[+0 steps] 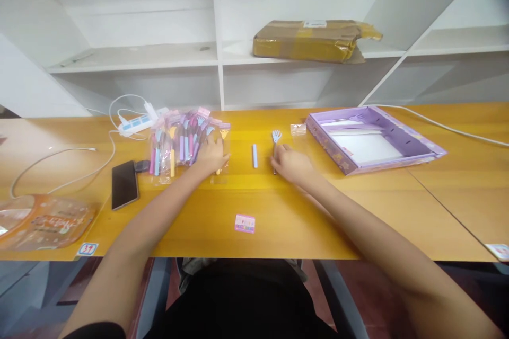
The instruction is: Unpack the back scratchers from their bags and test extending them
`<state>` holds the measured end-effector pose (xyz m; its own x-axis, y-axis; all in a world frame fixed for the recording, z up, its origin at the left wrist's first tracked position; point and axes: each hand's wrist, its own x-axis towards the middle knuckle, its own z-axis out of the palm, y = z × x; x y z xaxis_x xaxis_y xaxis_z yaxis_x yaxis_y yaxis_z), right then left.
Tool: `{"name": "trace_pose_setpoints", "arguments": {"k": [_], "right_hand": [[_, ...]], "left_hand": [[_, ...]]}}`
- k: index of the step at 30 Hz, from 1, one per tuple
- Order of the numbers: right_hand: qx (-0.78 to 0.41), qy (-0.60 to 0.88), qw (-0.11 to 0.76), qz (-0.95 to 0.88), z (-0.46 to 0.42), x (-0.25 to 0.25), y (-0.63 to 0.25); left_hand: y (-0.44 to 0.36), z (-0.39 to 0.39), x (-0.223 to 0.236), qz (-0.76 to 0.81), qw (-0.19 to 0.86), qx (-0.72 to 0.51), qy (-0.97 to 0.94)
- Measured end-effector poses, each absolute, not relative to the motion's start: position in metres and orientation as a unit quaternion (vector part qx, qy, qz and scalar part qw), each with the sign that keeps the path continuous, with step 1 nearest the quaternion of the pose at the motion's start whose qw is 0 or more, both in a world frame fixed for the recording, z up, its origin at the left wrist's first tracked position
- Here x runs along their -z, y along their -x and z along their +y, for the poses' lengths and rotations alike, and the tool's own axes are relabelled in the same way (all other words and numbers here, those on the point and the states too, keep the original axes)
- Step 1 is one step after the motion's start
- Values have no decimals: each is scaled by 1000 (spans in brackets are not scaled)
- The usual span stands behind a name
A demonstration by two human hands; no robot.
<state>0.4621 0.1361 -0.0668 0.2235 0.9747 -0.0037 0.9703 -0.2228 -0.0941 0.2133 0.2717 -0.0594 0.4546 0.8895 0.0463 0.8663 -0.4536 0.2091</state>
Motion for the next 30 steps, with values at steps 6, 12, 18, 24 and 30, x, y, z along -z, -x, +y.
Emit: {"name": "trace_pose_setpoints", "arguments": {"k": [6, 12, 18, 24, 30], "right_hand": [[-26, 769, 82, -633, 97, 57, -457], [-153, 697, 316, -625, 21, 56, -438], [-387, 591, 472, -527, -34, 83, -389], [-431, 568, 551, -434, -30, 105, -361], [-447, 537, 570, -432, -28, 106, -358]], "left_hand": [[-208, 278, 62, 517, 164, -69, -837], [-180, 218, 37, 430, 266, -52, -861], [-116, 92, 21, 290, 409, -11, -865], [-98, 60, 44, 336, 427, 17, -839], [-121, 65, 65, 371, 535, -56, -757]]}}
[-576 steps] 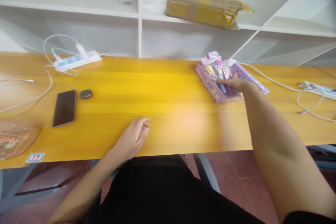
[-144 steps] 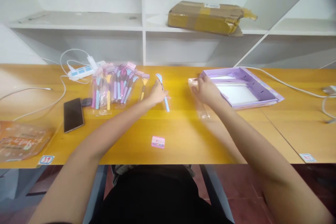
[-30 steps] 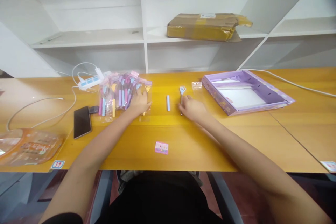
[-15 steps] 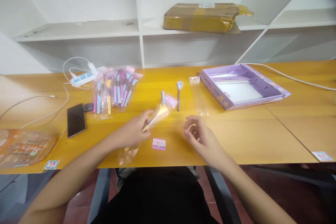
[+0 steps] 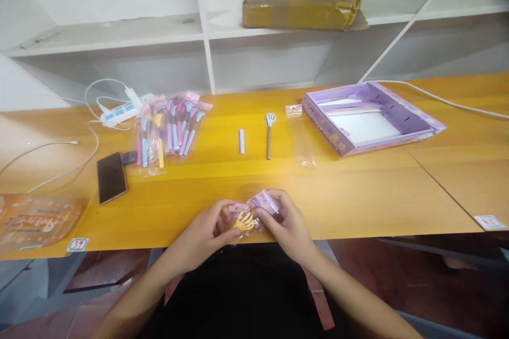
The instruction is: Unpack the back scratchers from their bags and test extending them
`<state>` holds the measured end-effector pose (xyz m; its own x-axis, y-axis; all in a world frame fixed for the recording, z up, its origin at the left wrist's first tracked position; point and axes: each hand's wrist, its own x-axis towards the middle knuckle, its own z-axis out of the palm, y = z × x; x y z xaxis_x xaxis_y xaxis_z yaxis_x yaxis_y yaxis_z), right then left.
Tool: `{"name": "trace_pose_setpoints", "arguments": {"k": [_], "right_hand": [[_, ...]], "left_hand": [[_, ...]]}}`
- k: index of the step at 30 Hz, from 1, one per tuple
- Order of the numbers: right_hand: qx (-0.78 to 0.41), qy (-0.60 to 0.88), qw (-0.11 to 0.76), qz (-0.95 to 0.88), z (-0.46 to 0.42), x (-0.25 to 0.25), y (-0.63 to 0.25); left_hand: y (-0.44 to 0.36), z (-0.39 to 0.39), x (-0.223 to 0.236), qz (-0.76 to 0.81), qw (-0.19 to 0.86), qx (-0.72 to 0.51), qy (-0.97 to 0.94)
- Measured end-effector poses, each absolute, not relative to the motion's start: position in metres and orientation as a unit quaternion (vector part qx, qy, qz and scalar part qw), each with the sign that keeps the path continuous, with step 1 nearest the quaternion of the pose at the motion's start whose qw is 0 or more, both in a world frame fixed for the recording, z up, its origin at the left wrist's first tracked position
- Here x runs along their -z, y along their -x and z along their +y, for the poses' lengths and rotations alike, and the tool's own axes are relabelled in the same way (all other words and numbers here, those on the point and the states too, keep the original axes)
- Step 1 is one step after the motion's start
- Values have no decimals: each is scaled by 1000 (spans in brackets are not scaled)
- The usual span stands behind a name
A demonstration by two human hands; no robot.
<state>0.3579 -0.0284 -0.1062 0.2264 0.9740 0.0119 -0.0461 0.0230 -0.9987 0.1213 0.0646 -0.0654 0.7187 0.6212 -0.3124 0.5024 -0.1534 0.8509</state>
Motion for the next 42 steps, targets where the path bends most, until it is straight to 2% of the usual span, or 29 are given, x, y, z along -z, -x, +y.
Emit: {"name": "trace_pose_setpoints", "arguments": {"k": [9, 15, 20, 22, 26, 29, 33, 35, 37, 39, 42], "right_hand": [[-370, 548, 567, -491, -27, 121, -366], [-313, 596, 509, -537, -39, 130, -371], [-282, 543, 526, -591, -40, 135, -381], [-284, 514, 524, -617, -38, 131, -385], [-360, 499, 514, -598, -32, 116, -387], [-335, 508, 489, -625, -29, 109, -390], [-205, 594, 548, -552, -30, 110, -403], [-218, 620, 579, -482, -30, 110, -408], [-302, 623, 556, -460, -28, 108, -405], [-371, 617, 489, -492, -21, 103, -395], [-360, 595, 398, -598, -4, 96, -376]], "left_hand": [[-114, 76, 83, 276, 509, -20, -815], [-112, 78, 83, 230, 503, 12, -833], [-111, 80, 82, 219, 503, 15, -836], [-110, 80, 84, 218, 498, 12, -839], [-110, 79, 86, 216, 489, 7, -845], [-111, 79, 86, 212, 487, 7, -847], [-104, 79, 81, 205, 523, 7, -828], [-96, 79, 78, 203, 549, -2, -810], [-86, 78, 75, 217, 585, -17, -782], [-80, 76, 74, 241, 630, -47, -736], [-79, 73, 75, 269, 697, -98, -657]]}}
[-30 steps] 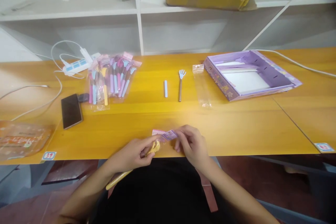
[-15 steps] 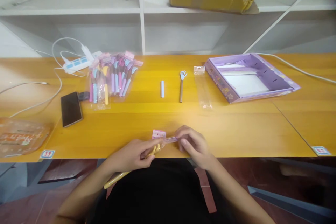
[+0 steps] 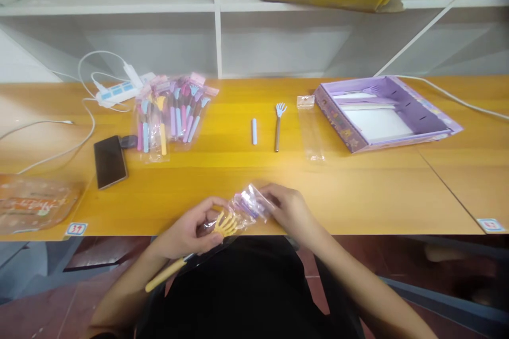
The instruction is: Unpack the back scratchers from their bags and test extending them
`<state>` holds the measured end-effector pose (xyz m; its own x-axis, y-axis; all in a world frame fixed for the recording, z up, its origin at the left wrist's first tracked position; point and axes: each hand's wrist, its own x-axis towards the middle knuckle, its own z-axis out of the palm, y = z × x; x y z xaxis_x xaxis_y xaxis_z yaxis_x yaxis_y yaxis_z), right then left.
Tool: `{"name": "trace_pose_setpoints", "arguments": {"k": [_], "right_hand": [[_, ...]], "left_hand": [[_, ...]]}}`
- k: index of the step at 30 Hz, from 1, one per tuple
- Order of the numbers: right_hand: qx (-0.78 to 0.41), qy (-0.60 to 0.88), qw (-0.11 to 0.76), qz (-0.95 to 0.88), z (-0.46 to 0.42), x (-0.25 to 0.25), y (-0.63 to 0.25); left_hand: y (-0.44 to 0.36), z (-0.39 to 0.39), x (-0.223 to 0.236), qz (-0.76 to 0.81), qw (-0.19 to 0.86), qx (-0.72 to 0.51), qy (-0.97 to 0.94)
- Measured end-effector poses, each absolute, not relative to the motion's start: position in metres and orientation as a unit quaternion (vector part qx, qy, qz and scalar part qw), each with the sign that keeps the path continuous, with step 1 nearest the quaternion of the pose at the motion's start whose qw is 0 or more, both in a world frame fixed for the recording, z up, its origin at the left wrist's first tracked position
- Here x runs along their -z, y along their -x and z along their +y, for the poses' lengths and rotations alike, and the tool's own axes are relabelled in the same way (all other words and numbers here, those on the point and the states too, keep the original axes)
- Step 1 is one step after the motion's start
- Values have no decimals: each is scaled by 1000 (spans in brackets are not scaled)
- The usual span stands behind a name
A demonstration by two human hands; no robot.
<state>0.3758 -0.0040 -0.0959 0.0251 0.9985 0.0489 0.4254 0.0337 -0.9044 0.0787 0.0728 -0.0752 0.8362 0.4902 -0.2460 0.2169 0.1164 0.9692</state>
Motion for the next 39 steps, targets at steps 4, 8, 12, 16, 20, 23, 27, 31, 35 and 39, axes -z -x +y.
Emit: {"name": "trace_pose_setpoints", "arguments": {"k": [4, 8, 12, 16, 20, 23, 27, 31, 35, 39], "right_hand": [[-273, 591, 379, -658, 9, 88, -368], [-369, 526, 401, -653, 1, 73, -366], [-420, 483, 405, -653, -6, 52, -355], [-248, 544, 457, -659, -4, 24, -365], [-96, 585, 514, -620, -3, -2, -405], [-61, 560, 573, -595, -4, -13, -429], [-260, 488, 563, -614, -9, -12, -429], [-372, 501, 427, -655, -7, -1, -426], [-177, 619, 461, -611, 32, 3, -479], [-110, 699, 361, -608, 91, 15, -553]], "left_hand": [[-92, 68, 84, 288, 751, -158, -574], [-109, 62, 90, 293, 749, -206, -557], [-119, 52, 91, 280, 759, -172, -561], [-122, 41, 98, 146, 839, -85, -518], [-123, 37, 107, 99, 878, -21, -467], [-125, 38, 108, 99, 867, 17, -487], [-126, 39, 104, 103, 826, 38, -553], [-126, 38, 103, 121, 819, 13, -560], [-126, 37, 106, 137, 833, 3, -536], [-126, 34, 107, 150, 861, -27, -486]]}}
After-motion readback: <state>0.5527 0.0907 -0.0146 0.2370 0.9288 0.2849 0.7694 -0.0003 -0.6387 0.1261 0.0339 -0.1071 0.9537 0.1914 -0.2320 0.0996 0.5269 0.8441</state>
